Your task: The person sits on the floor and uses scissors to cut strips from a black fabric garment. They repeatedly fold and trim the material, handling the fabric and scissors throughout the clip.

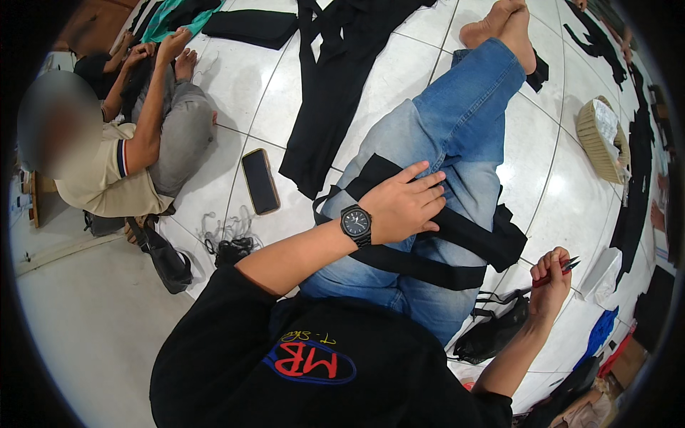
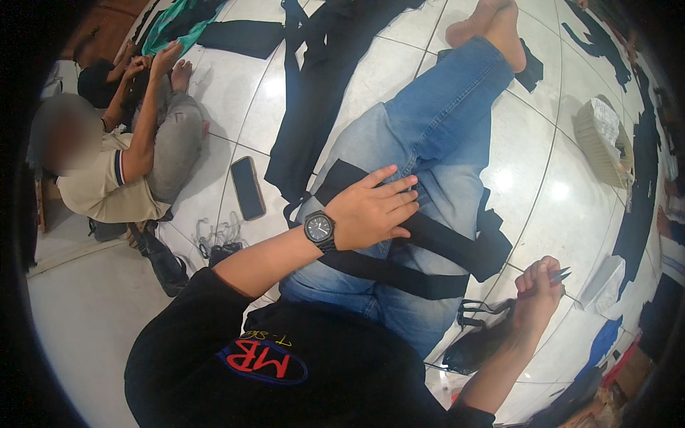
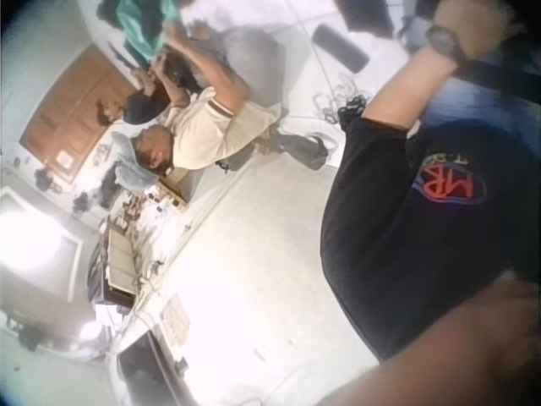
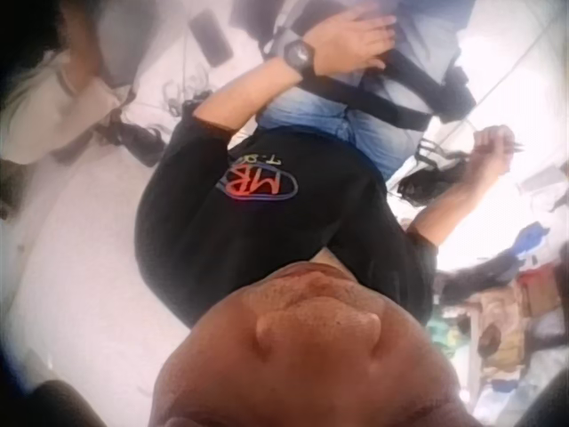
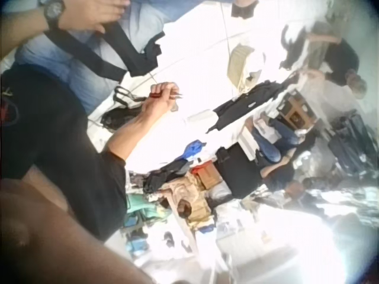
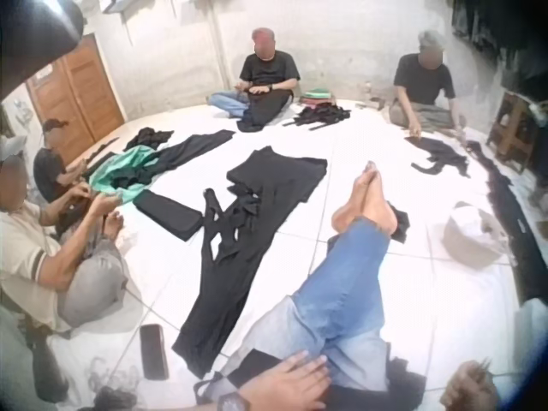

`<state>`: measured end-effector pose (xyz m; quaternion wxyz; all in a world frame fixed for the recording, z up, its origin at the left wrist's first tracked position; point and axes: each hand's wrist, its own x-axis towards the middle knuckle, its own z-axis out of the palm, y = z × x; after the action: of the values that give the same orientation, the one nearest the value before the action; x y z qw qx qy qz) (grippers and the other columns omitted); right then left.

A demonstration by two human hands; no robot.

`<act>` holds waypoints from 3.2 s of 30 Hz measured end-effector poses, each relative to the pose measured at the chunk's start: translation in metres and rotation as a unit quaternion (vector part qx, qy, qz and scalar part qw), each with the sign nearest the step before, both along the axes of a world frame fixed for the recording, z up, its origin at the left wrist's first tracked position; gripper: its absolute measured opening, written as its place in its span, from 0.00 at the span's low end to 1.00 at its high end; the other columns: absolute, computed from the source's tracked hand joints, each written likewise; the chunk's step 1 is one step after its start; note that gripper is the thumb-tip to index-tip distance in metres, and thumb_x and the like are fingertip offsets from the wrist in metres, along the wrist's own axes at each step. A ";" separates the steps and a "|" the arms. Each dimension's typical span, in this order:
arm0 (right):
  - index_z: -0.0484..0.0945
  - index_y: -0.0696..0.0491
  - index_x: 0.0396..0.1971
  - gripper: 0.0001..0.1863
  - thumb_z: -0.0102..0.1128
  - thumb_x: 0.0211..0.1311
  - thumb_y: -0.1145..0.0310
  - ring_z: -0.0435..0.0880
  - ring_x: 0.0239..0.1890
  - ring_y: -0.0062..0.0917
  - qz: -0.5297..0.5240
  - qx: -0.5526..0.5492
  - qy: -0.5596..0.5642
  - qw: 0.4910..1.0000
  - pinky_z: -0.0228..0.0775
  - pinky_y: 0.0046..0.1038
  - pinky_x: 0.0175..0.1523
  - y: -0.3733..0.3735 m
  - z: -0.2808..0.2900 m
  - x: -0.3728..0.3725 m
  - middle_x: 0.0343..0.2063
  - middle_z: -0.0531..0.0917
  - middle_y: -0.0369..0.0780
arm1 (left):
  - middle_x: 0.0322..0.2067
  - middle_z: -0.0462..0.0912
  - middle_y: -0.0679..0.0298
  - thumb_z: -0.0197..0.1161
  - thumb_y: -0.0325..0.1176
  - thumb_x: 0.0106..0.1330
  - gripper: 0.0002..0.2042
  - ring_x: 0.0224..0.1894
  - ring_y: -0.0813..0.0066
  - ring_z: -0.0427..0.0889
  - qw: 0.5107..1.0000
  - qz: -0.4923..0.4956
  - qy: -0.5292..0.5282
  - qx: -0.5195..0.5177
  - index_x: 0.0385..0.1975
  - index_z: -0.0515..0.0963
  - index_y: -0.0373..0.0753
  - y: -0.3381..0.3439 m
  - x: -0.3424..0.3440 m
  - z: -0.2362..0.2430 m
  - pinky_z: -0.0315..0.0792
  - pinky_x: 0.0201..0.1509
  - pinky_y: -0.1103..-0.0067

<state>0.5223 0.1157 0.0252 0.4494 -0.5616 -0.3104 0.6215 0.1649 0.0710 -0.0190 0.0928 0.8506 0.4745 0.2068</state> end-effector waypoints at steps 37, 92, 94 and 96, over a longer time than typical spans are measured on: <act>0.65 0.58 0.17 0.14 0.63 0.52 0.79 0.67 0.27 0.43 0.387 0.316 -0.602 0.623 0.59 0.42 0.32 -0.022 -0.015 0.074 0.18 0.68 0.44 | 0.55 0.81 0.64 0.63 0.50 0.65 0.23 0.68 0.70 0.68 0.999 -0.041 -0.001 -0.030 0.53 0.79 0.41 0.005 -0.022 0.002 0.53 0.75 0.63; 0.66 0.63 0.63 0.32 0.33 0.78 0.49 0.64 0.70 0.41 0.026 0.166 0.159 0.973 0.49 0.41 0.75 -0.067 0.037 -0.083 0.65 0.69 0.52 | 0.58 0.76 0.52 0.78 0.42 0.47 0.22 0.66 0.48 0.69 0.964 0.050 -0.260 -0.029 0.40 0.85 0.37 -0.015 0.061 0.064 0.64 0.65 0.57; 0.59 0.60 0.69 0.33 0.30 0.79 0.48 0.56 0.74 0.39 0.036 0.113 0.290 0.950 0.44 0.39 0.77 -0.072 0.040 -0.120 0.71 0.61 0.49 | 0.58 0.76 0.53 0.77 0.43 0.47 0.22 0.66 0.48 0.69 0.957 0.085 -0.278 -0.016 0.39 0.85 0.37 -0.014 0.071 0.066 0.64 0.65 0.58; 0.54 0.60 0.72 0.35 0.28 0.78 0.47 0.51 0.76 0.37 0.038 0.107 0.323 0.940 0.40 0.38 0.78 -0.074 0.043 -0.139 0.73 0.55 0.48 | 0.57 0.77 0.55 0.78 0.41 0.47 0.19 0.67 0.49 0.68 0.950 0.125 -0.287 -0.018 0.37 0.86 0.37 -0.016 0.072 0.068 0.64 0.65 0.59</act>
<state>0.3838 0.0418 0.0684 0.5586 -0.2675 -0.2347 0.7492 0.2374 0.0548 0.0493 0.2139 0.6874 0.5339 0.4435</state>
